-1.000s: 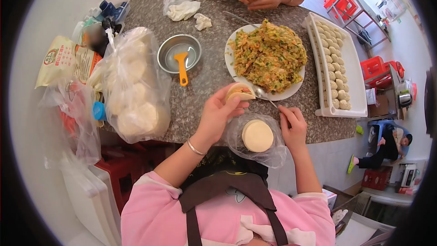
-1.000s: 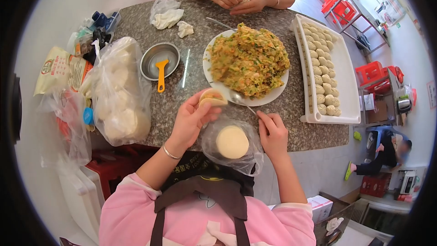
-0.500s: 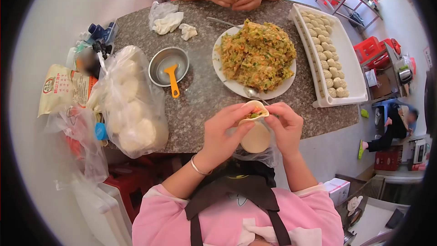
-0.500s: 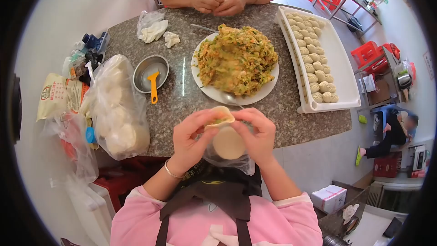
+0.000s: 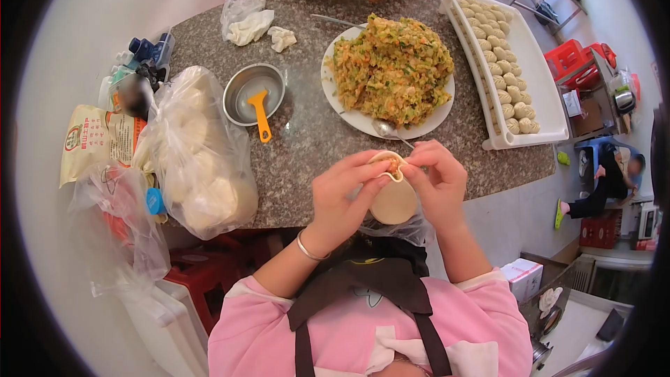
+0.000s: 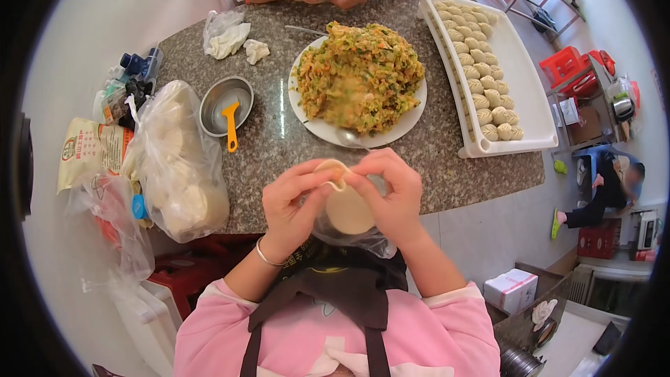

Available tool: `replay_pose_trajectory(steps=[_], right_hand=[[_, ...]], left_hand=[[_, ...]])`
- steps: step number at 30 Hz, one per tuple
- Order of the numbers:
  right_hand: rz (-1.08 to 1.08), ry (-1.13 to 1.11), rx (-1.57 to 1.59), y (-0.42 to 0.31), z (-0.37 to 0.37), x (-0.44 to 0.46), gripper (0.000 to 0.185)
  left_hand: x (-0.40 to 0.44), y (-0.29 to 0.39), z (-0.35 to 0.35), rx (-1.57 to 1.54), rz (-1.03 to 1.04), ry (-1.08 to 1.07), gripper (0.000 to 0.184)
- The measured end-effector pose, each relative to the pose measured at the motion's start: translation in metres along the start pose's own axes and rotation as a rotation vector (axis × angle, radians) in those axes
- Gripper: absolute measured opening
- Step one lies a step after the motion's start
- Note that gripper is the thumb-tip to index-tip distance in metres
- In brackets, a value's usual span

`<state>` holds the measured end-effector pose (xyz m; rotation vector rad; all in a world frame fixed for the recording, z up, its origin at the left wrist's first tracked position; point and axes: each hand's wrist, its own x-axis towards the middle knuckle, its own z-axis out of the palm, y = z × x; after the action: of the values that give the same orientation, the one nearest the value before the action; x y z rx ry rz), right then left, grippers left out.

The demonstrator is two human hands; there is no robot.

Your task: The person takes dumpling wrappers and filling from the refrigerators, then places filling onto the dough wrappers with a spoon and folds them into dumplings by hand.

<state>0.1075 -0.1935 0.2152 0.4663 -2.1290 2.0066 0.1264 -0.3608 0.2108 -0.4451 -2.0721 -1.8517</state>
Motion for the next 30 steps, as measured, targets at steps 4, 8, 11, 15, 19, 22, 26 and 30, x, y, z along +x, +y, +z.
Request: replay_pose_trajectory(steps=[4, 8, 11, 15, 19, 22, 26, 30], right_hand=[[-0.236, -0.074, -0.4, -0.011, -0.003, 0.005, 0.012], [-0.199, -0.044, -0.389, -0.01, -0.002, 0.002, 0.009], [-0.026, 0.003, -0.132, -0.01, -0.005, 0.004, 0.008], [0.107, -0.181, -0.01, -0.014, -0.014, 0.01, 0.008], [-0.089, -0.105, -0.234, -0.015, -0.006, 0.007, 0.007], [-0.176, -0.118, -0.399, -0.02, -0.005, 0.007, 0.007], [-0.169, -0.115, -0.409, -0.016, -0.006, 0.006, 0.009], [-0.04, -0.127, -0.226, -0.015, -0.015, 0.011, 0.007]], left_hand=[[0.0, 0.0, 0.002, -0.022, -0.091, 0.078, 0.021], [0.002, 0.001, -0.001, 0.022, -0.033, 0.022, 0.018], [0.003, 0.0, -0.005, 0.01, 0.033, -0.053, 0.017], [0.002, 0.003, -0.006, -0.077, -0.025, -0.082, 0.019], [0.002, 0.005, -0.003, -0.066, -0.013, -0.057, 0.017], [0.001, 0.009, -0.002, -0.063, -0.149, 0.02, 0.016], [0.002, 0.01, 0.002, -0.133, -0.199, 0.04, 0.018], [0.0, -0.002, -0.004, -0.269, -0.144, -0.016, 0.02]])
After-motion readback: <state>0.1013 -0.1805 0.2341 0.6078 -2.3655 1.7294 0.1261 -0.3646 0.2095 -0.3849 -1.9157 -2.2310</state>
